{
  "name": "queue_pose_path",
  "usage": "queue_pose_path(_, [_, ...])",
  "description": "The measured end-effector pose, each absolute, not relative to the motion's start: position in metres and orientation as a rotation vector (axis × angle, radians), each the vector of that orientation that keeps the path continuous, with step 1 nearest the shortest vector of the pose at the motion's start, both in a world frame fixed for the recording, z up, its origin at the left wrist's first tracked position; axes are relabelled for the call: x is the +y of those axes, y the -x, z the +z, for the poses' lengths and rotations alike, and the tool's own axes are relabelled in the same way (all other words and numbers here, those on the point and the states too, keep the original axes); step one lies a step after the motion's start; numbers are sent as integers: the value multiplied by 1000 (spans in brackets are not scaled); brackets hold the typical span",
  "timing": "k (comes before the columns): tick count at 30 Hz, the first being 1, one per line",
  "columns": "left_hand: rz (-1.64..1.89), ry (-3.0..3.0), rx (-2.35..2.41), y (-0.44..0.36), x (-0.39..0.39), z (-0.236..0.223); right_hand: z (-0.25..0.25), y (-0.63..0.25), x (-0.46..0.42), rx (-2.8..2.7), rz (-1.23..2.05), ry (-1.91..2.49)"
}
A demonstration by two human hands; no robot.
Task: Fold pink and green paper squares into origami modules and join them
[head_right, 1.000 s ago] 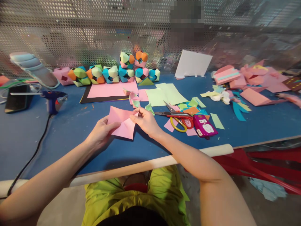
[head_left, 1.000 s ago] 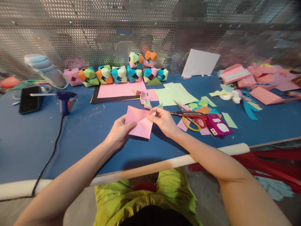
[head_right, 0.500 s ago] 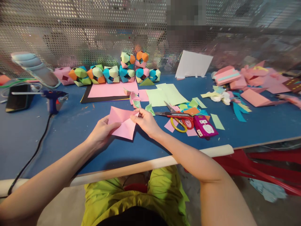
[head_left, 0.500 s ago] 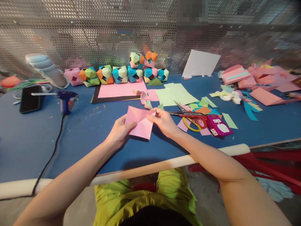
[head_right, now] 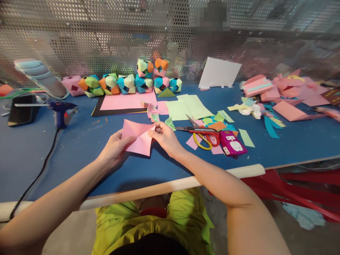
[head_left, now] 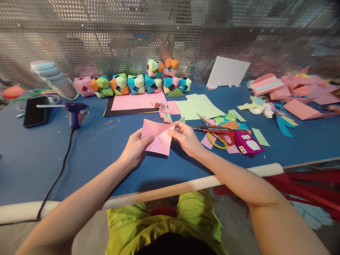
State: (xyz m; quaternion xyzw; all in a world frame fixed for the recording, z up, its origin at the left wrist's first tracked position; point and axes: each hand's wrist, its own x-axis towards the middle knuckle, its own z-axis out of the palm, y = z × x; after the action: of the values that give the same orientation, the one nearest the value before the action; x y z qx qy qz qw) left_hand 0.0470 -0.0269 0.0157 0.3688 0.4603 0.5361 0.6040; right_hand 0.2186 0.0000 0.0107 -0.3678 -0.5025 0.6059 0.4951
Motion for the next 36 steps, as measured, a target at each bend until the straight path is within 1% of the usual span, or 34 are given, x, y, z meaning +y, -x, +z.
queue_pose_path(9, [1238,-946,1089,-49,-30,17,15,-219,1,-1311,1244,1008])
queue_pose_path(17, [1222,-950,1061,-49,-30,15,18,-219,-1,-1421,1101,1013])
queue_pose_path(29, [1120,-1020,1088,-49,-34,20,20,-220,-4,-1483,1053,983])
queue_pose_path(36, [1044,-1082,1120,-49,-33,17,18,-220,-2,-1484,1141,947])
